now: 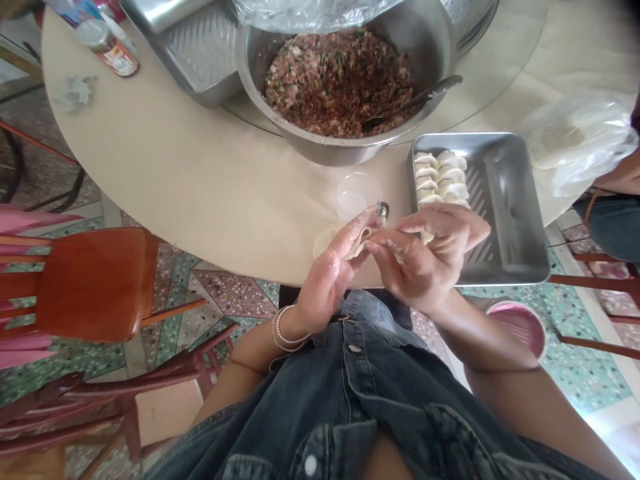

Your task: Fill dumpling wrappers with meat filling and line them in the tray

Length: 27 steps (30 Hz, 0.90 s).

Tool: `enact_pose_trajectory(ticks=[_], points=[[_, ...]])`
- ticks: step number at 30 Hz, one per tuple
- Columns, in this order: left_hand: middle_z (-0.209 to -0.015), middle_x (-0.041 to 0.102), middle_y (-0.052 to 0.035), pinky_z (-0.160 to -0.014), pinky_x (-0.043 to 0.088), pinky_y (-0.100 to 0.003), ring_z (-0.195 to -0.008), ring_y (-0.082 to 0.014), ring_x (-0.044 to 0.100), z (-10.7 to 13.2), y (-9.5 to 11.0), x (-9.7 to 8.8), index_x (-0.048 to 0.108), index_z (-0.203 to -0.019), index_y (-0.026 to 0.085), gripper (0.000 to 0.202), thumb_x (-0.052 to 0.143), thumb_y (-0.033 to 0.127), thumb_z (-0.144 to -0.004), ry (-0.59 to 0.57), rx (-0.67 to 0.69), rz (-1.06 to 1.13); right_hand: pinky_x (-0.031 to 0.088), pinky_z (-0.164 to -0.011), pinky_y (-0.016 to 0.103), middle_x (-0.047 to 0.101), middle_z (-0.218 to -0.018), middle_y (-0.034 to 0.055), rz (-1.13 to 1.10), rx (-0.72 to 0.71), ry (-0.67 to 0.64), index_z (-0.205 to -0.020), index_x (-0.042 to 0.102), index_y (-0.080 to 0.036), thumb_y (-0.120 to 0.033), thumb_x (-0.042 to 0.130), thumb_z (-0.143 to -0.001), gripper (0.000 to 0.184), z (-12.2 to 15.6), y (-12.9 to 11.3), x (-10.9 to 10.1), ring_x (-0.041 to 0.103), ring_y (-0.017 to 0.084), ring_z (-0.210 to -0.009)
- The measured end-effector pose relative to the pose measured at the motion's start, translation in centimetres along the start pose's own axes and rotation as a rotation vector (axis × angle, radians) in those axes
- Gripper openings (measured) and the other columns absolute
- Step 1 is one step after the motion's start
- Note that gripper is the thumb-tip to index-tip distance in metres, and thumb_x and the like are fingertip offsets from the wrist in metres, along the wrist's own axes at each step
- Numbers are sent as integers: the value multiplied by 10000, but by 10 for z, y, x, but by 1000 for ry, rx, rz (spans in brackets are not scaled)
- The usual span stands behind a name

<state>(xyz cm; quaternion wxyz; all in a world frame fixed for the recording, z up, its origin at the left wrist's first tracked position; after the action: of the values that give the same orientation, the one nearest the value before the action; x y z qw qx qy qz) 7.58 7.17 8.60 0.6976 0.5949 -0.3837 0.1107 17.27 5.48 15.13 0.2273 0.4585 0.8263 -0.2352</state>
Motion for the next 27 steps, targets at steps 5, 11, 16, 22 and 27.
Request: enact_pose_trajectory(ticks=[5,11,16,22,27], points=[[-1438,534,-5,-1110,397,-399,-1394,-291,400,0,-5,-10,581,-1317,246,502,391,529,-948,-5,-21,-93,487,-832,355,538,-916,38,11,-63,-35,-887,631,-277,-269,759,-761,179,-3,-3,-2,522,210,-986],[-1397,572,-44,-1097,417,-412,-1331,-279,484,-1,-6,-15,619,-1274,234,500,369,532,-960,-2,-48,-52,468,-842,425,570,-1020,54,-90,-26,-116,-1082,645,-287,-370,723,-802,302,-4,6,2,570,229,-988],[-1452,520,6,-1161,350,-443,-1388,-224,425,-3,-6,-8,401,-1438,348,475,398,464,-978,-12,-44,59,440,-826,433,558,-895,30,-205,72,-137,-896,694,-283,-282,717,-811,88,-4,11,5,565,215,-945],[-1545,375,107,-1234,226,-374,-1488,-201,229,4,-19,1,334,-1457,429,582,543,352,-919,-34,35,9,444,-798,408,598,-848,14,-302,161,-95,-939,701,-272,-231,719,-808,138,-5,17,9,587,185,-875],[-1575,326,21,-1232,231,-415,-1505,-231,171,5,-17,6,196,-1514,387,708,555,357,-904,-45,10,-69,428,-811,395,653,-867,-9,-270,93,-154,-1137,665,-317,-278,764,-770,383,-6,13,13,587,175,-874]])
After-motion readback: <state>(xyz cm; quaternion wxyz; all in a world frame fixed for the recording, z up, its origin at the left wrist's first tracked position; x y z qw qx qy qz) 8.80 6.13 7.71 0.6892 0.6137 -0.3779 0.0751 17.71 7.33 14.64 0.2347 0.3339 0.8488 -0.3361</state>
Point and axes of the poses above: each hand's wrist, its own z-axis away from the middle knuckle, its own x-axis out of the palm, y = z × x, the point moved 8 cm from there along -z, towards the middle knuckle
